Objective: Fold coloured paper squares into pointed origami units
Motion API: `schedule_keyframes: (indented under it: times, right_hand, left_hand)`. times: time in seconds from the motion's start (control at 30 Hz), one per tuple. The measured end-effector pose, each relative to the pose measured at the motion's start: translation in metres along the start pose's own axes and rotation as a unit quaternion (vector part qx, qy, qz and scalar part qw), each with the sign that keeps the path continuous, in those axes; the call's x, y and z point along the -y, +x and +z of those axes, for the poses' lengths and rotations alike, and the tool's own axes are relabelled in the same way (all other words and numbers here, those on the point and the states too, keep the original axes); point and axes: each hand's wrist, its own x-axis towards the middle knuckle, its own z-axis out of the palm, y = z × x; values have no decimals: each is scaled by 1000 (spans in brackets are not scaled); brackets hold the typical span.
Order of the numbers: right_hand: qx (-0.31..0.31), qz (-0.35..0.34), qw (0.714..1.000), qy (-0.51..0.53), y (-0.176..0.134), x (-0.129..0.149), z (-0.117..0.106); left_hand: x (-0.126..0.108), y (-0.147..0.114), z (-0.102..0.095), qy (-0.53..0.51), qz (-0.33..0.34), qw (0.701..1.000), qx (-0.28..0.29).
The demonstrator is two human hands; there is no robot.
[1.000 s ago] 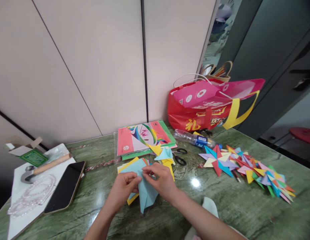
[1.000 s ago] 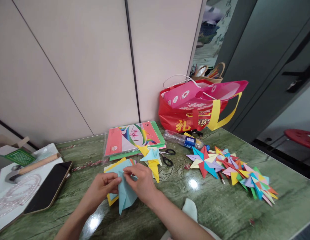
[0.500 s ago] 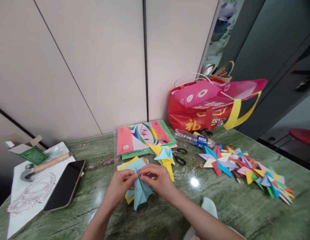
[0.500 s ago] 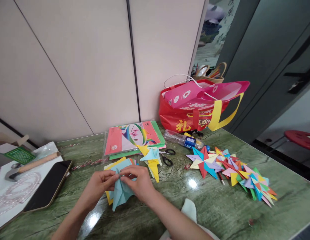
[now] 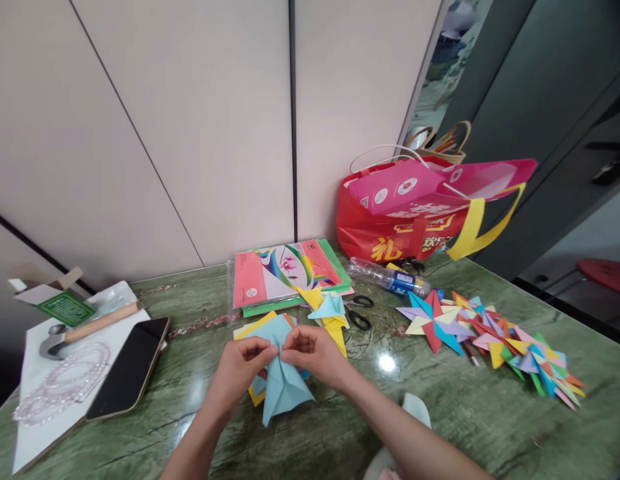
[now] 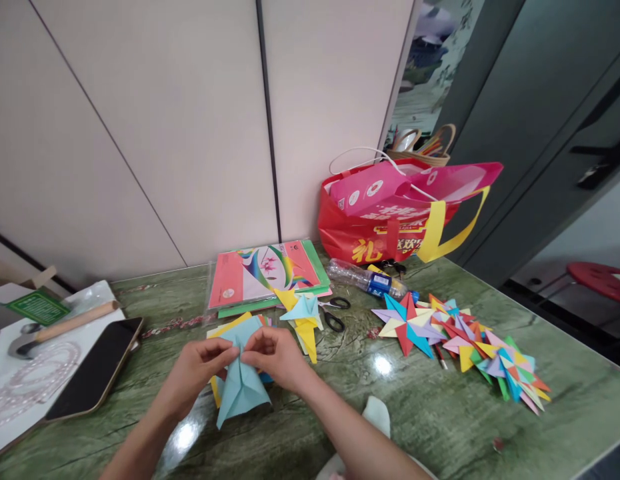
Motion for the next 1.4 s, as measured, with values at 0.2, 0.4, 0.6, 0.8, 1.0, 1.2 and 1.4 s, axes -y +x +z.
schedule_keyframes:
  times: [0.2,0.4,0.6,0.8,1.0,1.2,1.4]
  right_hand:
    - [-4,-28,999,-19,-1,2,0]
    - [-4,-25,1000,7,-1,0,0]
    - [-35,-2,999,12,0,0,-5]
    - [-11,19,1000,10,1,-6,-11]
    - [8,18,1000,6,1,-7,-13]
    - [16,-11,999,-38,1,-6,-13]
    - [12,-30,998,-49,1,-6,-13]
  left_hand:
    - [2,2,3,-21,15,999,-47]
    - [2,2,3,-19,26,998,-49]
    - [3,1,3,-6,-24,999,39]
    - [9,3,2,-12,-53,997,60]
    - [12,5,2,-14,-54,997,57]
    - [11,3,4,-25,-58,995,72]
    - [10,2,4,-35,-62,994,78]
